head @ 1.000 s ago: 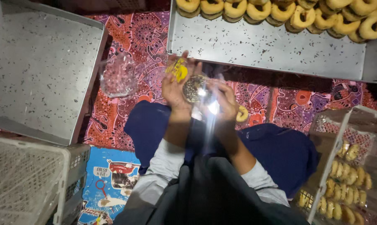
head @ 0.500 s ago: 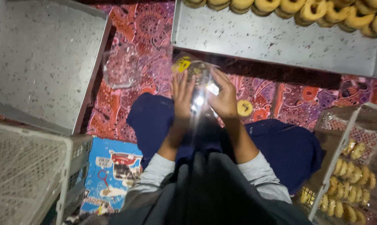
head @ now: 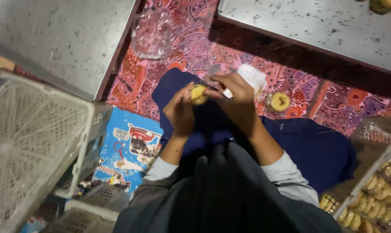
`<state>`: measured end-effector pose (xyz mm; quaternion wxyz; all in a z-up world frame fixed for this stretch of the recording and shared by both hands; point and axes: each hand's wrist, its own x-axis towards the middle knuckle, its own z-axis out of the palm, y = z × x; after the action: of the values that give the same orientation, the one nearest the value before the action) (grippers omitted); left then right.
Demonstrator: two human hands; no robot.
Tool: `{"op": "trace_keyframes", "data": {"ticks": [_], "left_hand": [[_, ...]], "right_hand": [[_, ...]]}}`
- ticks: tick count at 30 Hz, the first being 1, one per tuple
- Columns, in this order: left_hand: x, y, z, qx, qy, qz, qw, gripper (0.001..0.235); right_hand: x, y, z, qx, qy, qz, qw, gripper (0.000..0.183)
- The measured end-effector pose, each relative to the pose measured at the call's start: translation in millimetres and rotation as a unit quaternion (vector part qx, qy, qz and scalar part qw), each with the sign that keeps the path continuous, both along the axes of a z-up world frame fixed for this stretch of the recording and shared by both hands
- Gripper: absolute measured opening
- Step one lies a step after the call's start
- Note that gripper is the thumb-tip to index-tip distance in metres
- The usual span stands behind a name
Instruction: The person sits on the floor and repeatedly picks donuts from a metal tray, places them into clear plastic bags, and sets the filled bags aside. The person handles donuts one at a time and continues the process for the duration of the clip.
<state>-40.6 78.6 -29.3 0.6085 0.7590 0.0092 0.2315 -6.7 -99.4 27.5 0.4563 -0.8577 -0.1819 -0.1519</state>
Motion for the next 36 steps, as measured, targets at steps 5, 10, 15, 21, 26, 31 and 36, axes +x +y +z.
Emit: {"op": "trace_keyframes", "data": {"ticks": [5,10,15,21,26,31,36], "left_hand": [[-14.9,34.6,-10.5,-0.176,0.149,-0.001,0.973,0.028],[-13.5,52.6,-24.6,-0.227,0.201,0.003,0.953,0.029],[-16.3,55.6,-29.6,0.015,0.187,-0.060,0.980,0.028],[-23.6,47.9,-25.3,0.024,0.125,0.028,0.991,0.026],[-25.1,31.7,-6.8,-0.163,0.103,0.083,0.978,0.034],[-21.1,36.7,-27.4,0.146,0.011,0.183,0.972,0.056],[-13.5,78.9,-79.8,-0.303,0.241,0.044,0.921,0.047]], "right_hand": [[-12.3,43.0,0.1,-0.121,0.049,0.185,0.974,0.017],[-7.2,62.7,-1.1,-0.110,0.001,0.138,0.984,0.021],[9.6,73.0,-12.7,-0.121,-0.072,0.185,0.973,0.033],[55.7,48.1,-15.5,-0.115,0.199,0.066,0.971,0.032],[6.1,33.9,-48.8,0.211,0.302,0.240,0.898,0.055],[-18.1,54.1,-121.4,0.149,0.351,0.141,0.914,0.033],[-3.3,62.9,-124.2,0.146,0.349,0.138,0.915,0.028]]}}
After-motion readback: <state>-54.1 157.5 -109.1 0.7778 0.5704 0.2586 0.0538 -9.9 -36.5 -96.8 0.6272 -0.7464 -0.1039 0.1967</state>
